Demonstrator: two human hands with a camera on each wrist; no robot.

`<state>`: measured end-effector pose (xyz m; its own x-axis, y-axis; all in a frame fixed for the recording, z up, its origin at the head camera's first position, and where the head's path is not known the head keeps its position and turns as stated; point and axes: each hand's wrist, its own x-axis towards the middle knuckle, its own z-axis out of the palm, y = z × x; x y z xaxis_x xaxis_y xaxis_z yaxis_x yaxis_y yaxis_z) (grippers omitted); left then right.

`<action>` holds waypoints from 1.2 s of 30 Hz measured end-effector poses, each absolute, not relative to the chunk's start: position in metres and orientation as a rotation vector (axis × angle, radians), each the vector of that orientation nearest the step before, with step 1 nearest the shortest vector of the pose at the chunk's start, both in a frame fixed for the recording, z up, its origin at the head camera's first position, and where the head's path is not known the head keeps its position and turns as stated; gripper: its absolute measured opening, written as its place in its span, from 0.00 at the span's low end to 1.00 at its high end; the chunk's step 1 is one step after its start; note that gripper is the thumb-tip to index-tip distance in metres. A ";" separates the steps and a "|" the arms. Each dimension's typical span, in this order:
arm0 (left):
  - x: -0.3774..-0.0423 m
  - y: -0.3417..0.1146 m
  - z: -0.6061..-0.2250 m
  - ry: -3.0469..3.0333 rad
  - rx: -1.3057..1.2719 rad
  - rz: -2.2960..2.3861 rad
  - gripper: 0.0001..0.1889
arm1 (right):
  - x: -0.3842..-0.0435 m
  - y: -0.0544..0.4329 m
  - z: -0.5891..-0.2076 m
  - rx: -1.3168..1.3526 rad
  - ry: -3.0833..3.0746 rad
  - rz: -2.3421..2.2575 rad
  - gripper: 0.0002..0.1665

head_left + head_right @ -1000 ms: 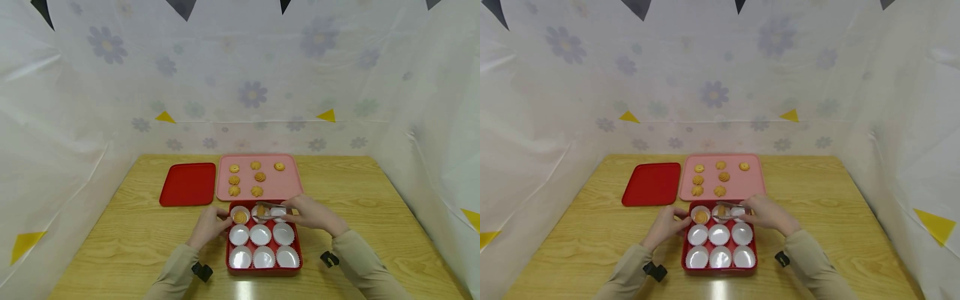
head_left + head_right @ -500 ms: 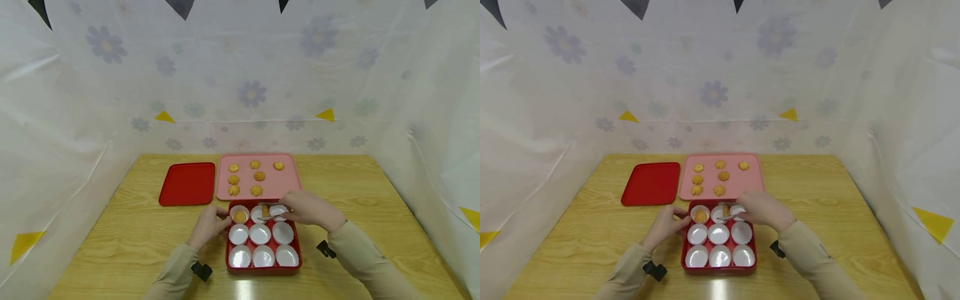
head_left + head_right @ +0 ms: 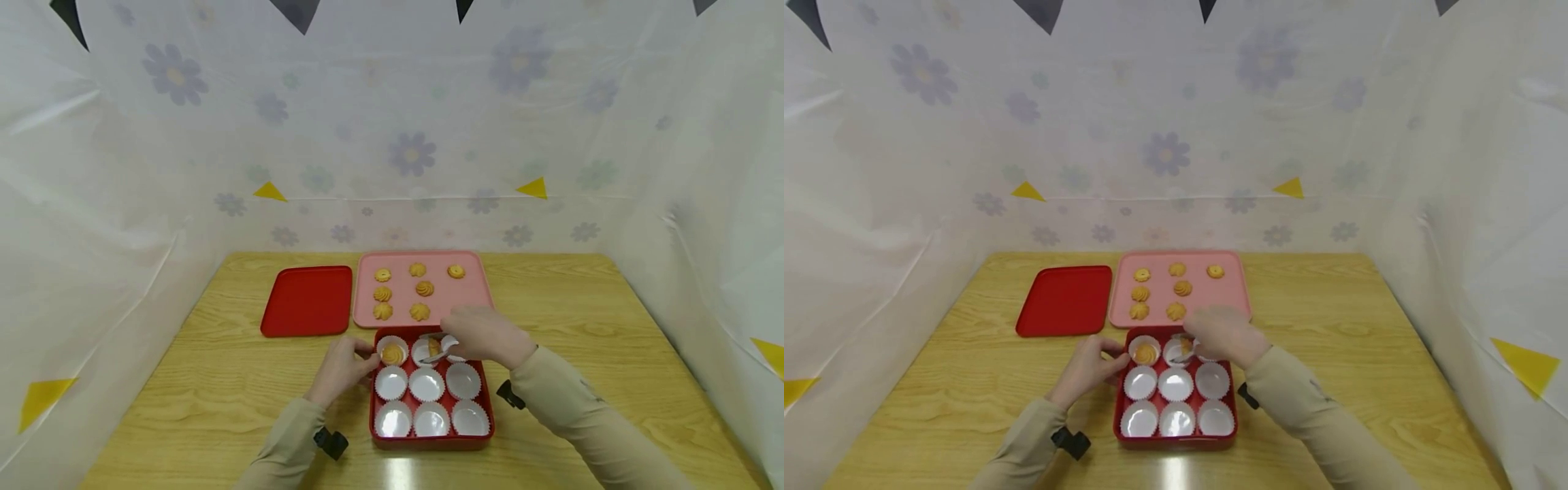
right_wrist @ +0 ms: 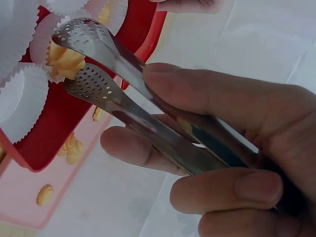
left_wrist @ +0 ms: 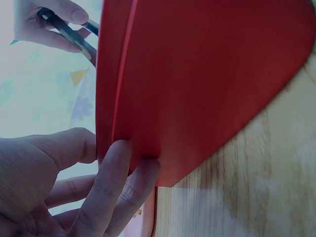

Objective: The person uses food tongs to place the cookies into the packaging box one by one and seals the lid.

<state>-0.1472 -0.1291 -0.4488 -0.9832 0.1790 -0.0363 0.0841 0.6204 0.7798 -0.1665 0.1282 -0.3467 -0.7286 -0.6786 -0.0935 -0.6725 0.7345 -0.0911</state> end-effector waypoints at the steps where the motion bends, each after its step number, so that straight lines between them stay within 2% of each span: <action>1: -0.147 -0.129 -0.449 2.721 0.221 1.307 0.07 | -0.167 0.127 -0.347 -1.098 2.812 -0.078 0.15; 9: -0.147 -0.129 -0.449 2.724 0.226 1.300 0.06 | -0.168 0.123 -0.349 -1.061 2.816 -0.065 0.17; 24: -0.147 -0.130 -0.449 2.697 0.210 1.337 0.07 | -0.159 0.117 -0.346 -1.062 2.878 0.066 0.13; 36: -0.147 -0.129 -0.449 2.699 0.200 1.321 0.08 | -0.151 0.101 -0.348 -1.169 3.022 0.211 0.19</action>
